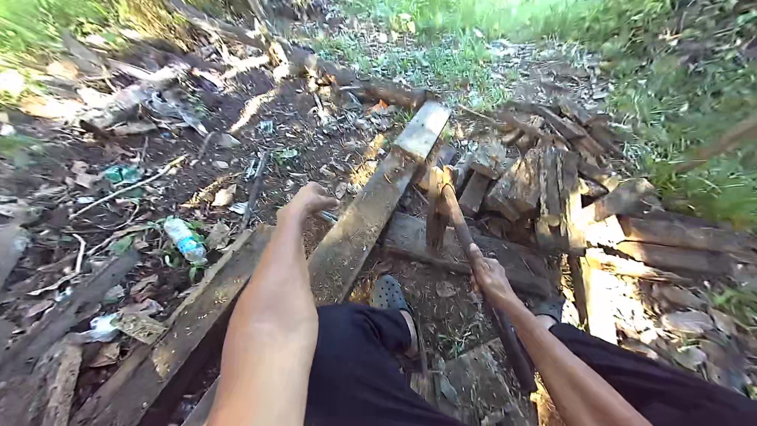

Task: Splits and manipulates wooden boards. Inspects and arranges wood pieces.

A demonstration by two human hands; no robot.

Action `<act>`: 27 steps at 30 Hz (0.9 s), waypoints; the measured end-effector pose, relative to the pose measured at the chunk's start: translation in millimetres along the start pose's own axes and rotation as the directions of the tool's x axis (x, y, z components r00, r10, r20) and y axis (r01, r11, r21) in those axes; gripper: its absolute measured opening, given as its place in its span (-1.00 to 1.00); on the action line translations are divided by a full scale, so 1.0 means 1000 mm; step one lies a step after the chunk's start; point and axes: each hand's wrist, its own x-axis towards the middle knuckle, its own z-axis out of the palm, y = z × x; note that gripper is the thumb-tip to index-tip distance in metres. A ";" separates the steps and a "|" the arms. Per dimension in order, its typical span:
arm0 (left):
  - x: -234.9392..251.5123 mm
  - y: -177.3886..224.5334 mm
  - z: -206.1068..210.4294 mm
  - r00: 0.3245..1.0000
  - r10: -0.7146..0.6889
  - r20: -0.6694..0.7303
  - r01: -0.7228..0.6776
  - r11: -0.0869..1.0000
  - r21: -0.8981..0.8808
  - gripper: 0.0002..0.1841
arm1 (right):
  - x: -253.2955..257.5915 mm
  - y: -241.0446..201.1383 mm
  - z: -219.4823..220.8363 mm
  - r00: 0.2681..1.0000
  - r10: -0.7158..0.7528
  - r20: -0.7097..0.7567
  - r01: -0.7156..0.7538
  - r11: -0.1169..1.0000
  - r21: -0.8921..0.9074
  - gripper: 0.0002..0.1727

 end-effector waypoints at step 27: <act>0.028 0.114 0.032 0.991 0.132 -0.014 -0.132 0.991 -0.036 -0.33 | 0.029 0.043 0.018 0.996 -0.080 -0.048 0.068 0.975 -0.210 0.10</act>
